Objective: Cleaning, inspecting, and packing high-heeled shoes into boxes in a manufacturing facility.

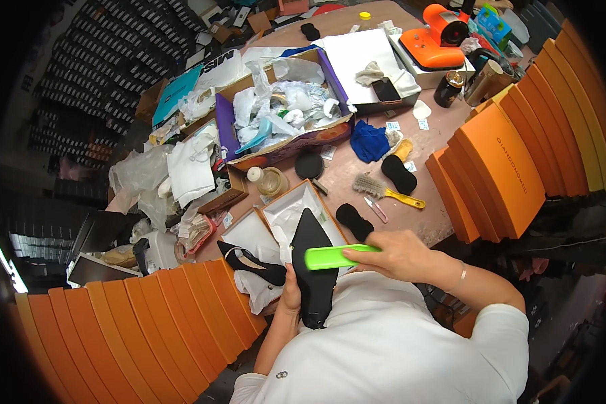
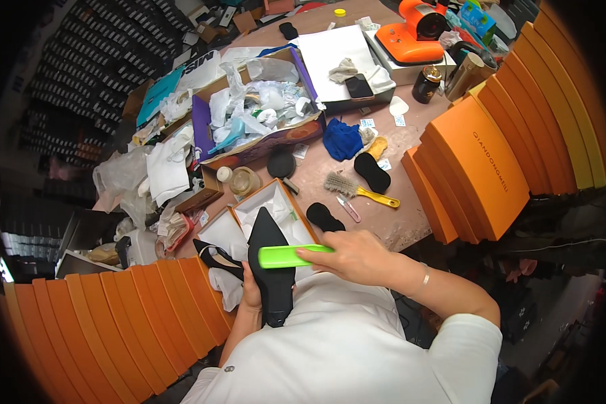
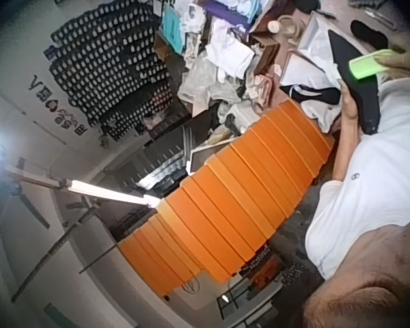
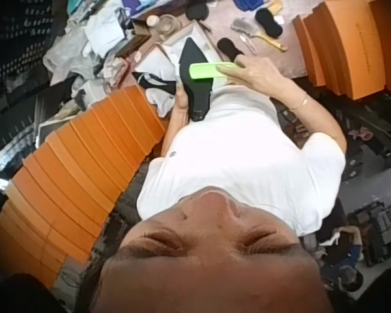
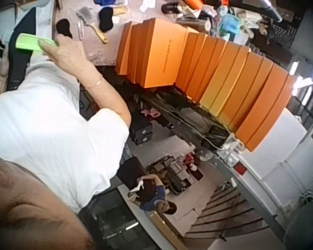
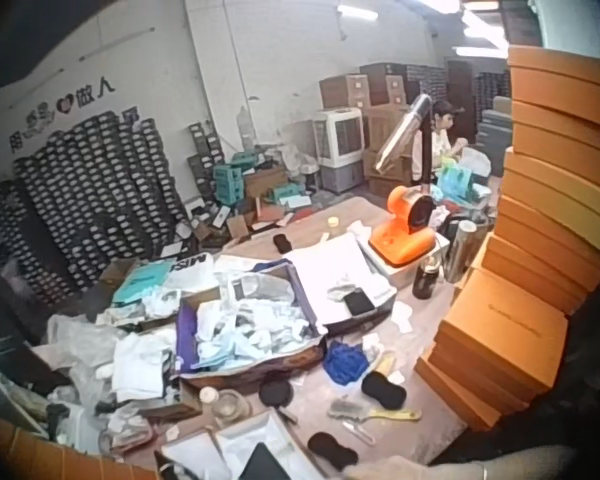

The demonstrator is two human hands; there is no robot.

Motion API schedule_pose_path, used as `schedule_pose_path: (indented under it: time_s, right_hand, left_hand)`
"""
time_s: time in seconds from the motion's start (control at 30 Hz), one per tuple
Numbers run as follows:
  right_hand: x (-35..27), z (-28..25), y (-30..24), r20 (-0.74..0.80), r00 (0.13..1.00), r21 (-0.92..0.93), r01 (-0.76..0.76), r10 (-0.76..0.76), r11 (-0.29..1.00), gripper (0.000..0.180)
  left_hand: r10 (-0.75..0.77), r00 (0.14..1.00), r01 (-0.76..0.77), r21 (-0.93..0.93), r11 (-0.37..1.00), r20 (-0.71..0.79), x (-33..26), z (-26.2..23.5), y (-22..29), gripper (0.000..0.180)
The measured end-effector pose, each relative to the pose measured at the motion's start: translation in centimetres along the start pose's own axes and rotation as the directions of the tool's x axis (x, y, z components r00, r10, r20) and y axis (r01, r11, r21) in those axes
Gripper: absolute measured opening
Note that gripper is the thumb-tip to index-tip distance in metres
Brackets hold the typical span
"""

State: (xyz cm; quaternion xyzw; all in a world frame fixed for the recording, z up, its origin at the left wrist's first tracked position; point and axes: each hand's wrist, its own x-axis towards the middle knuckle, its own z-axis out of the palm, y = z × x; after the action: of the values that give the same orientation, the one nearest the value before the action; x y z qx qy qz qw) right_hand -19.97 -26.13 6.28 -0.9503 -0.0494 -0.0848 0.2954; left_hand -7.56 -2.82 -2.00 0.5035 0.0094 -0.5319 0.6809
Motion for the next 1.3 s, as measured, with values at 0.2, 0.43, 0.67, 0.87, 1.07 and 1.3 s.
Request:
schedule_pose_path:
  time_s: [0.2,0.43,0.67,0.87,1.07,1.3]
  right_hand:
    - [6.3,3.3,1.4,-0.225,0.974,-0.205,-0.053,0.005,0.977,0.032]
    - [3.6,-0.1,2.0,-0.422,0.903,-0.038,-0.101,0.076,0.994,0.037]
    - [2.8,-2.0,2.2,-0.299,0.952,-0.294,-0.156,0.064,0.943,0.043]
    - [3.8,-1.8,7.5,-0.343,0.939,-0.379,-0.169,0.032,0.910,0.031]
    - [5.4,1.2,3.9,-0.229,0.963,-0.265,0.079,-0.142,0.961,0.036]
    - [5.5,6.6,3.2,0.294,0.848,0.862,-0.435,0.441,0.261,0.072]
  left_hand:
    - [-0.125,0.979,0.111,0.093,0.990,0.159,1.0,1.5,0.0,0.086]
    - [-0.012,1.000,0.012,0.015,1.000,0.029,1.4,-1.3,-0.5,0.089]
    - [0.023,0.992,-0.032,0.068,0.997,0.127,1.6,-1.9,-0.2,0.089]
    - [0.051,0.994,-0.055,0.039,0.998,0.097,0.6,-0.9,0.9,0.093]
    - [0.132,0.976,-0.133,-0.005,0.991,0.171,1.3,-0.7,2.4,0.093]
    - [0.374,0.909,-0.322,-0.257,0.911,0.187,3.4,-2.5,3.4,0.086]
